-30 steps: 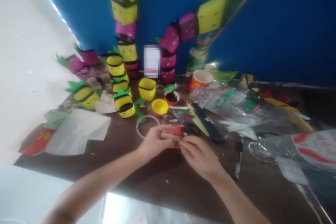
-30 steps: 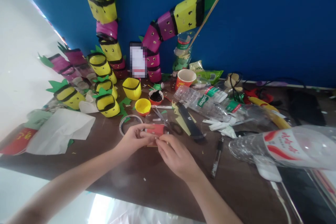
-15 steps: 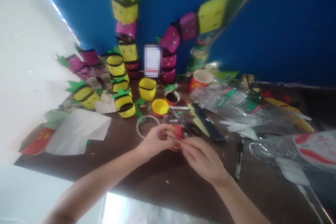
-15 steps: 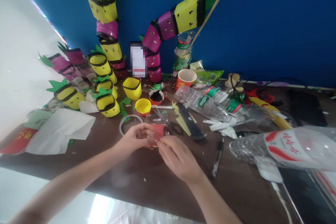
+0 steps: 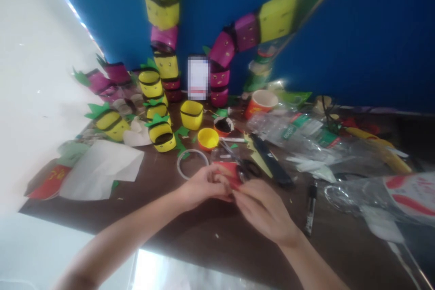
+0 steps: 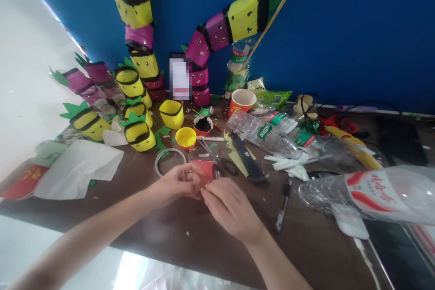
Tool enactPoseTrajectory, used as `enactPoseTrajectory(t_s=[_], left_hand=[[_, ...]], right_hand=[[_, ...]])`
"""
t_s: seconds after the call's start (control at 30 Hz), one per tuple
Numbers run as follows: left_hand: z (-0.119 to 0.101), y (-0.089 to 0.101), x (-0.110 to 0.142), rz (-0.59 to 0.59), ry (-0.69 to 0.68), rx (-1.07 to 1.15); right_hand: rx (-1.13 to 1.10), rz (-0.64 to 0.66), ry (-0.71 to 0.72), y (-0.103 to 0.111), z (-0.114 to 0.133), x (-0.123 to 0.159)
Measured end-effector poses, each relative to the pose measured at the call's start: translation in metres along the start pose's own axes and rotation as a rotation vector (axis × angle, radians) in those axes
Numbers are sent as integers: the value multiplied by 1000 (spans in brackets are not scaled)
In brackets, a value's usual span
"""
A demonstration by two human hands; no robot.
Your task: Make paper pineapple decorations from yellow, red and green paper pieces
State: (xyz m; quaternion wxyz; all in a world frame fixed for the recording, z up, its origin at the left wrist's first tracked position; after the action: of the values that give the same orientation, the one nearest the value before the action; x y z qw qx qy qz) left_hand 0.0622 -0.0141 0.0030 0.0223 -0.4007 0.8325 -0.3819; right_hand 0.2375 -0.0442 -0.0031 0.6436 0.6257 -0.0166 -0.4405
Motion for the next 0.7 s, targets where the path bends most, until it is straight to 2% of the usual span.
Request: enactPoseTrajectory(t_s=[0.37,0.57,0.63,0.7], left_hand=[[-1,0,1,-3,15,5],[2,3,-2,14,14,22],[1,3,-3,4,17,-16],[-7,0,-1,-12,20,-149]], right_hand=[[81,-5,58,3,3,-4],[105,-12,26,3,2,-3],[102,-37,16,3,2,-4],[92,-71,-5,4,3,-5]])
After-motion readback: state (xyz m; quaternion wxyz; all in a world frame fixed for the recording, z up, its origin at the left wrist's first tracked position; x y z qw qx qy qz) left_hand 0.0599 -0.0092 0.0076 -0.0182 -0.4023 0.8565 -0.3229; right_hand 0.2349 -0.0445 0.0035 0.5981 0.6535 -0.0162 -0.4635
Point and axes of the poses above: each hand's wrist, its own x-axis away from the middle knuckle, its own y-axis out of the back of the hand, z = x × y, the point moved 1 cm from there along -x, towards the middle knuckle, and after that the axes turned 8 degrees about z, right-handed, at the moved point
